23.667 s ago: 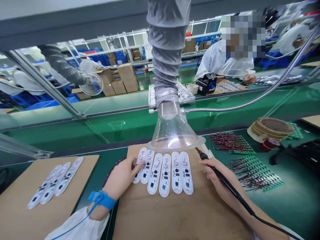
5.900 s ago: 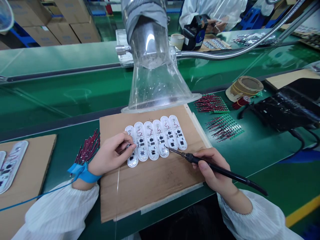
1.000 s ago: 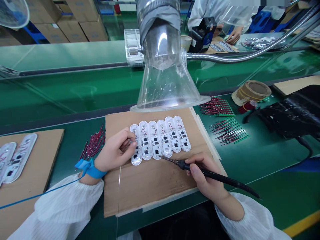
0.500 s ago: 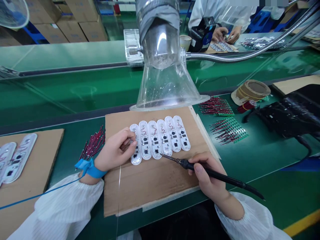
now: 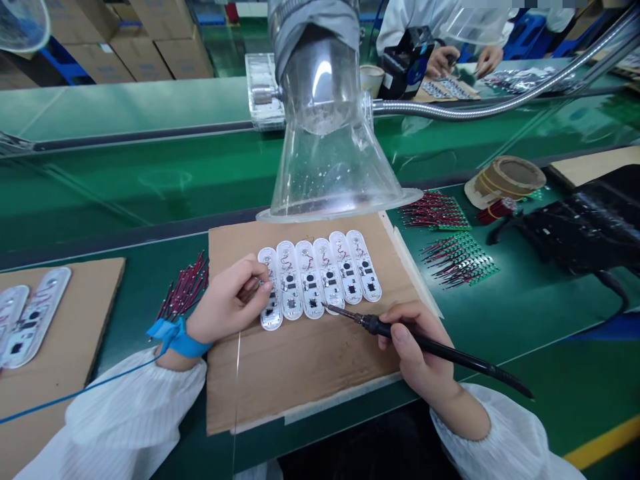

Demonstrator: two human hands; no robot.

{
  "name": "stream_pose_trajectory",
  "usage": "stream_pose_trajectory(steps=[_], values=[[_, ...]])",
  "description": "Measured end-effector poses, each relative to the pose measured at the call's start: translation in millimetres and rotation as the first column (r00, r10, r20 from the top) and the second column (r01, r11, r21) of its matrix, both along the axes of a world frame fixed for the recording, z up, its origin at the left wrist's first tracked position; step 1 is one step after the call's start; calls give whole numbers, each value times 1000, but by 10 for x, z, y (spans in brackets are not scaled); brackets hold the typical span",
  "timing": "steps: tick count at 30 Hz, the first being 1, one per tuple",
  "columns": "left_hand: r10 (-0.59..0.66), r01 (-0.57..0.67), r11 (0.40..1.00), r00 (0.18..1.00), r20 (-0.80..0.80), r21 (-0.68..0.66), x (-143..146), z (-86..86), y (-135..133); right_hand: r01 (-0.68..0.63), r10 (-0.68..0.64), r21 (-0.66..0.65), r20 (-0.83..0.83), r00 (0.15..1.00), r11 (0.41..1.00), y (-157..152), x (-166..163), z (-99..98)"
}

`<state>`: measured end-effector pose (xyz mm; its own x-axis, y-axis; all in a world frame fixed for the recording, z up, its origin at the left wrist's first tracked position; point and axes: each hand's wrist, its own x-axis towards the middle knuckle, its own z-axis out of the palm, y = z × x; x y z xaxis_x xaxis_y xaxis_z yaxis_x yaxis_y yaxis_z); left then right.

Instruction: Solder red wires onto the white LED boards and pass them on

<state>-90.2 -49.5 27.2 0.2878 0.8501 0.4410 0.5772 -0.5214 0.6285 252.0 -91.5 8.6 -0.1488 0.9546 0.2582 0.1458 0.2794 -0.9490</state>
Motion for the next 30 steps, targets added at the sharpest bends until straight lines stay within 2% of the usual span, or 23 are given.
stream_pose_trajectory(steps=[14, 20, 30], values=[[-8, 8, 1000, 1000, -29, -14, -10, 1, 2, 7, -8, -14, -102, 995, 1000, 3, -32, -13], [-11, 11, 1000, 999, -40, -13, -7, 0, -2, 31, -37, -29, -218, 975, 999, 15, -36, -40], [-17, 16, 1000, 999, -51, -5, -15, -11, 3, 51, -54, -20, -223, 973, 999, 7, -24, -64]])
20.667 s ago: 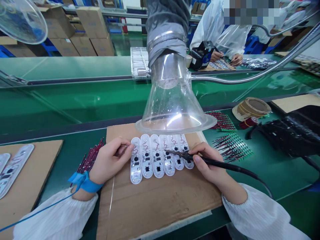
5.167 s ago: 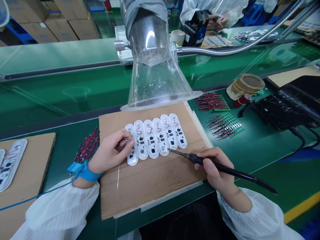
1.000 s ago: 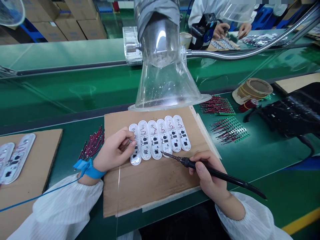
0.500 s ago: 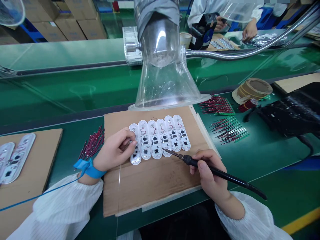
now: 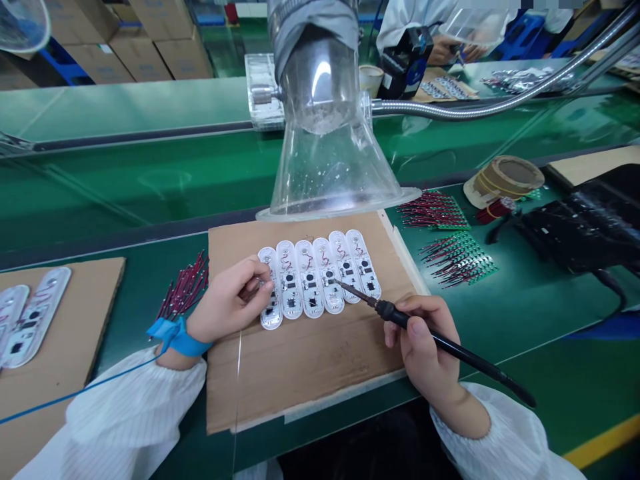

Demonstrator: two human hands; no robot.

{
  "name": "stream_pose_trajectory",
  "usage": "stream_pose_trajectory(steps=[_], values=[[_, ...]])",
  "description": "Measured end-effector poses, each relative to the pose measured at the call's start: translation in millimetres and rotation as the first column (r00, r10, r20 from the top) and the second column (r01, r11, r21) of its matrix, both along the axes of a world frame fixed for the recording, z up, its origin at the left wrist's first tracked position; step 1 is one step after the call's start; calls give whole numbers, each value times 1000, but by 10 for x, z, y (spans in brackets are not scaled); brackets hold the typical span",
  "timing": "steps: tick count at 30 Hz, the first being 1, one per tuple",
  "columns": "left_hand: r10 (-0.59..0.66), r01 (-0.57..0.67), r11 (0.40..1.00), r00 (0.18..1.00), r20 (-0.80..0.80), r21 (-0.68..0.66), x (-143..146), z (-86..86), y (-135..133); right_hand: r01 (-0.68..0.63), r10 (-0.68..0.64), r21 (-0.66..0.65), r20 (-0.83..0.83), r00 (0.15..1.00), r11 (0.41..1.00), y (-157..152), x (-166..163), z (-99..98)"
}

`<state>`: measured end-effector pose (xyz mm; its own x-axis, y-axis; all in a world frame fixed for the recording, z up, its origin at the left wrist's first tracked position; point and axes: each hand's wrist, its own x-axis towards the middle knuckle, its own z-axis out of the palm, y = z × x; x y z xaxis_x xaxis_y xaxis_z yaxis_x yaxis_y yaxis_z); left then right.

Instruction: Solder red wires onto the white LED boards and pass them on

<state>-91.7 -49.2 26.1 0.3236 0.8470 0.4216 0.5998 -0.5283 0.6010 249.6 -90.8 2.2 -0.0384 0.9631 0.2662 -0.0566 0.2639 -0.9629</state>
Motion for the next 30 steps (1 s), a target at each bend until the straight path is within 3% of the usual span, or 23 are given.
stream_pose_trajectory(steps=[10, 14, 21, 30], values=[[27, -32, 997, 997, 71, 76, -10, -27, -4, 34, -35, 45, 13, 999, 998, -3, 5, -26], [59, -69, 992, 994, 96, 107, -21, -31, -2, -10, 0, 93, 110, 994, 996, -13, 26, 6], [12, -18, 998, 996, 93, 65, -31, -46, -13, -100, 47, 135, 350, 936, 986, 45, -60, 206], [-39, 34, 998, 993, 114, 45, -16, -14, 4, -139, 79, 111, 425, 902, 984, -5, 44, 179]])
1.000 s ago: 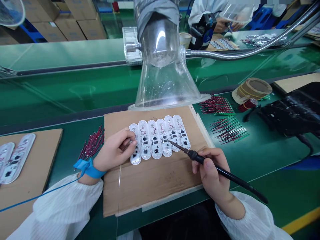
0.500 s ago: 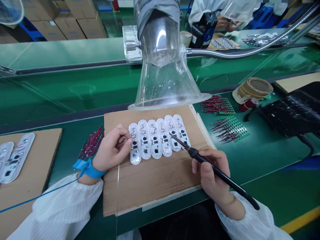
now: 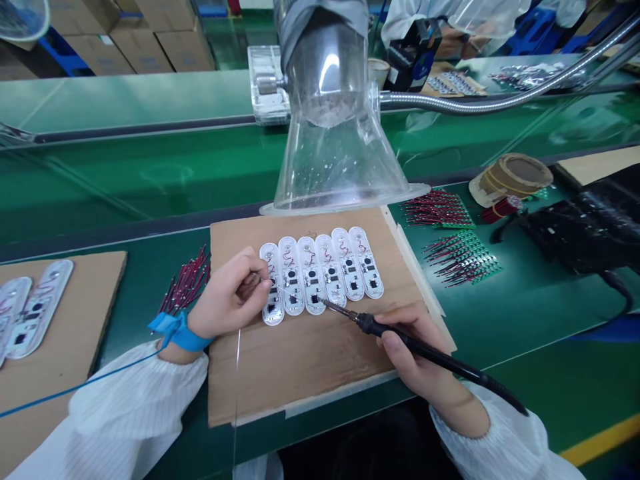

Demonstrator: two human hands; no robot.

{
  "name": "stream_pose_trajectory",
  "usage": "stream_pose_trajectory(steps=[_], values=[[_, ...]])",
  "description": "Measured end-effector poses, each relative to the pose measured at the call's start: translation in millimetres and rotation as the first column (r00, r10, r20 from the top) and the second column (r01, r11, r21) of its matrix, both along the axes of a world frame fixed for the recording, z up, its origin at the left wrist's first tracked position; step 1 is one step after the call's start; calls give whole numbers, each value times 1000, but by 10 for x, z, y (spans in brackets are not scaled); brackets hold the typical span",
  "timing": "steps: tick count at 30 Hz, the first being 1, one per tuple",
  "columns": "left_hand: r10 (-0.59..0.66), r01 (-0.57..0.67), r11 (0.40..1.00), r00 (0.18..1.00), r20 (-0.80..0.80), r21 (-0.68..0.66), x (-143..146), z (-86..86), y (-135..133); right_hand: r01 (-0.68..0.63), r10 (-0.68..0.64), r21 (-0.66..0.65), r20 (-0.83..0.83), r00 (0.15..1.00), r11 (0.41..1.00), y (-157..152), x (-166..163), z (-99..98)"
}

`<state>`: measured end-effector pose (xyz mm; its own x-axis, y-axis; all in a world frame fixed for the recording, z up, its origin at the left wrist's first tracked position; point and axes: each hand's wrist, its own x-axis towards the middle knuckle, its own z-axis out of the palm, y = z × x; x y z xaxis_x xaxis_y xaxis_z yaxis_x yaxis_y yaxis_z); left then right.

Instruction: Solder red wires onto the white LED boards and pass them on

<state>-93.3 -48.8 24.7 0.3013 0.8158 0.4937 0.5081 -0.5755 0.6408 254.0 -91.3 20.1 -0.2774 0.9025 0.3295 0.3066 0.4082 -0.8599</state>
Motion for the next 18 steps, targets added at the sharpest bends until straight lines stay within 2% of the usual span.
stream_pose_trajectory(steps=[12, 18], values=[[-15, 13, 999, 998, -53, -34, 20, 42, -4, -35, 33, 55, 44, 999, 998, 45, -25, 30], [-24, 22, 999, 998, -67, -29, 16, 43, -7, -40, 38, 40, 51, 998, 998, 35, -16, 19]])
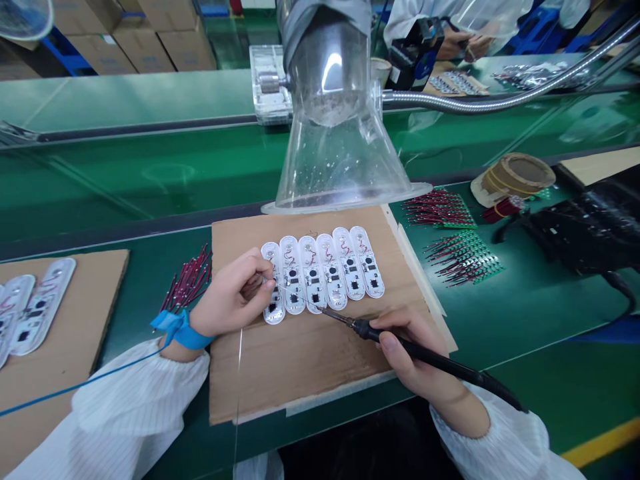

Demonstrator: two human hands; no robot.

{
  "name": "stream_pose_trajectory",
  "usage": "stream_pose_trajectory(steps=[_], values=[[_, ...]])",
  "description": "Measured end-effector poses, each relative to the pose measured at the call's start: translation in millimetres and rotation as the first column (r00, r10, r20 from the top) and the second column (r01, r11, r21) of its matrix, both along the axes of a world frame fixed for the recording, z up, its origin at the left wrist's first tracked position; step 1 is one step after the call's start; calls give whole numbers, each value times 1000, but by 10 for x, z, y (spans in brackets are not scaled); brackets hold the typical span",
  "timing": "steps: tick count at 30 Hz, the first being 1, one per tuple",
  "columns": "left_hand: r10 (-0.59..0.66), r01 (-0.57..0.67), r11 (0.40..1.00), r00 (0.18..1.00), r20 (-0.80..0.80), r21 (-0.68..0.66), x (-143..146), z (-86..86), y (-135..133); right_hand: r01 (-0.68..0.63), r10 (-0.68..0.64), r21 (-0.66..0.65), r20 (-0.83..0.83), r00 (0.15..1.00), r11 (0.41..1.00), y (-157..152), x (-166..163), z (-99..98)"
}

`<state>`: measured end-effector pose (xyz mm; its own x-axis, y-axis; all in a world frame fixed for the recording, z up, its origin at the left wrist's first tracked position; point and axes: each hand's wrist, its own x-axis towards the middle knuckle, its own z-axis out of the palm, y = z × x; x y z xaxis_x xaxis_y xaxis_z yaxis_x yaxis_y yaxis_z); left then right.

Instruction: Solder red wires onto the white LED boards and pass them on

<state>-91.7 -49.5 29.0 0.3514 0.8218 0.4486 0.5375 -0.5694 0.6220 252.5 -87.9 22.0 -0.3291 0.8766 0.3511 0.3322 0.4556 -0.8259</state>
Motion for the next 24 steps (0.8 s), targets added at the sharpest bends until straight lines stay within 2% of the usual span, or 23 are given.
stream_pose_trajectory(steps=[8, 19, 24], values=[[-2, 2, 1000, 1000, -5, 1, -2, -2, -3, 11, -11, -30, 5, 1000, 999, -7, -4, 8], [21, -21, 995, 1000, -1, -95, 1, -25, -5, 5, -5, -26, 20, 1000, 1000, 13, -18, 24], [2, -3, 997, 1000, -16, -75, 9, -8, 8, 7, -7, -23, 14, 1000, 1000, 10, -7, -1]])
